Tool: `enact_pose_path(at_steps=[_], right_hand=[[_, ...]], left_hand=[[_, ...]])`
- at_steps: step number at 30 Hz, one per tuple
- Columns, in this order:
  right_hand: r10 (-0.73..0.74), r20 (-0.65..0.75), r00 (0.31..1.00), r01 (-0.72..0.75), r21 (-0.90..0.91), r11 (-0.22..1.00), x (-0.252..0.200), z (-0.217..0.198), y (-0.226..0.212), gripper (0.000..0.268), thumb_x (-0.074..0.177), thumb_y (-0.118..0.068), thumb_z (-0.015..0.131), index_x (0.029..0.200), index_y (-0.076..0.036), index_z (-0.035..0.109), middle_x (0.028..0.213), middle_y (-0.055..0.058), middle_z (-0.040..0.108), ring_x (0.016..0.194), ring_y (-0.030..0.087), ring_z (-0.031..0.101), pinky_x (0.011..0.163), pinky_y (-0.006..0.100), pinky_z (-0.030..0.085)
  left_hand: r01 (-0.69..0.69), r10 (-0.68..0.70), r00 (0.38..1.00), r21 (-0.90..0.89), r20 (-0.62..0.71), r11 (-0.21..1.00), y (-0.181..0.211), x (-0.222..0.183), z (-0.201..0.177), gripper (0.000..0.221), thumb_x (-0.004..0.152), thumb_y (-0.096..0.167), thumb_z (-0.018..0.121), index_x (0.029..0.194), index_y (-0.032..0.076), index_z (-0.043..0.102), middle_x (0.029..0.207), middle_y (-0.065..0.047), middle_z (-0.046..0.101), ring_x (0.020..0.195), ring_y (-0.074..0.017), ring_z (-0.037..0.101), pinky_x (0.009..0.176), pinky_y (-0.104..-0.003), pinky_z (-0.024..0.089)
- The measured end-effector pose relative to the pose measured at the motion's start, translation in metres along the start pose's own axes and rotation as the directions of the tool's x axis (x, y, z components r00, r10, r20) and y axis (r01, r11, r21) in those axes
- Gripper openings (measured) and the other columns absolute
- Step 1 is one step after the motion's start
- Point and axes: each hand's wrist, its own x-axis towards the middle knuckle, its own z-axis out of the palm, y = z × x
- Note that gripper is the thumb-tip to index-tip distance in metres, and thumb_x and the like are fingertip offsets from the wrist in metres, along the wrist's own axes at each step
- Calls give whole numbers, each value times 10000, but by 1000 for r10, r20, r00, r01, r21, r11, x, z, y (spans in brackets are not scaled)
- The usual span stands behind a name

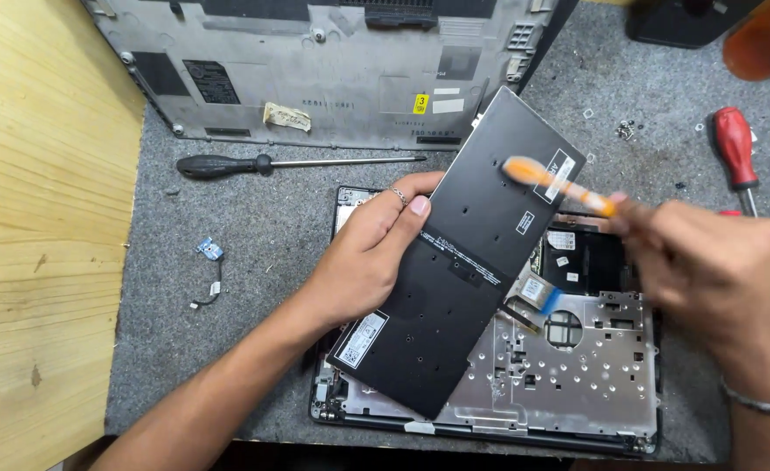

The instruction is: Disassembling a laptop keyboard and cleaning the internal metal plates and components using a toothbrush.

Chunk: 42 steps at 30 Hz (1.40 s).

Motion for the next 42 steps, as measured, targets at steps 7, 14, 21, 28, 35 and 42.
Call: enact_pose_path(at_steps=[7,14,21,28,35,42], right_hand=[[-430,81,899,401,241,884,6,-7,-40,292,1019,-203,456,1191,-169,689,619,-1,410,403,187,358,386,351,291],[-203,-68,977,202,-10,979,2,-12,-58,111,1057,-114,726,951,-86,731,664,42,572,456,186,384,441,352,314],[-36,-41,999,27,-201,979,-5,-8,-59,40,1120,-57,838,1149,-74,816,759,34,639,551,210,493,532,363,358],[-468,30,883,463,107,880,3,-11,-115,316,1028,-247,428,1189,-173,690,756,-1,585,439,174,464,445,295,370],[-255,67,965,262,-143,954,0,-22,-111,166,1041,-209,690,1181,-169,770,673,-4,520,432,176,435,436,339,320],[-63,130,990,101,-313,945,6,-35,-99,78,1119,-107,807,1196,-106,806,723,6,588,514,177,489,517,366,375]], left_hand=[[28,-30,999,-83,-26,996,3,-1,1,442,1084,295,386,1396,32,555,1327,-53,655,1200,-124,609,1062,-258,458],[50,-59,996,-108,-74,993,-3,-2,2,393,1083,265,403,1365,59,584,1213,-30,682,1081,-108,621,972,-245,478],[220,-292,955,-522,-58,824,-13,1,0,274,1023,130,529,1267,90,647,1055,-48,689,824,-88,600,710,-227,500],[153,-191,981,-486,-28,861,-21,1,-2,236,1061,164,507,1265,107,611,1114,-47,669,909,-86,604,791,-234,524],[241,-267,962,-662,64,710,-21,1,-1,213,1051,59,469,1224,97,588,1015,-126,669,786,-148,635,672,-280,554],[319,-347,934,-620,79,717,-10,-1,-5,183,1035,69,498,1188,104,593,983,-128,650,723,-167,632,587,-298,546]])
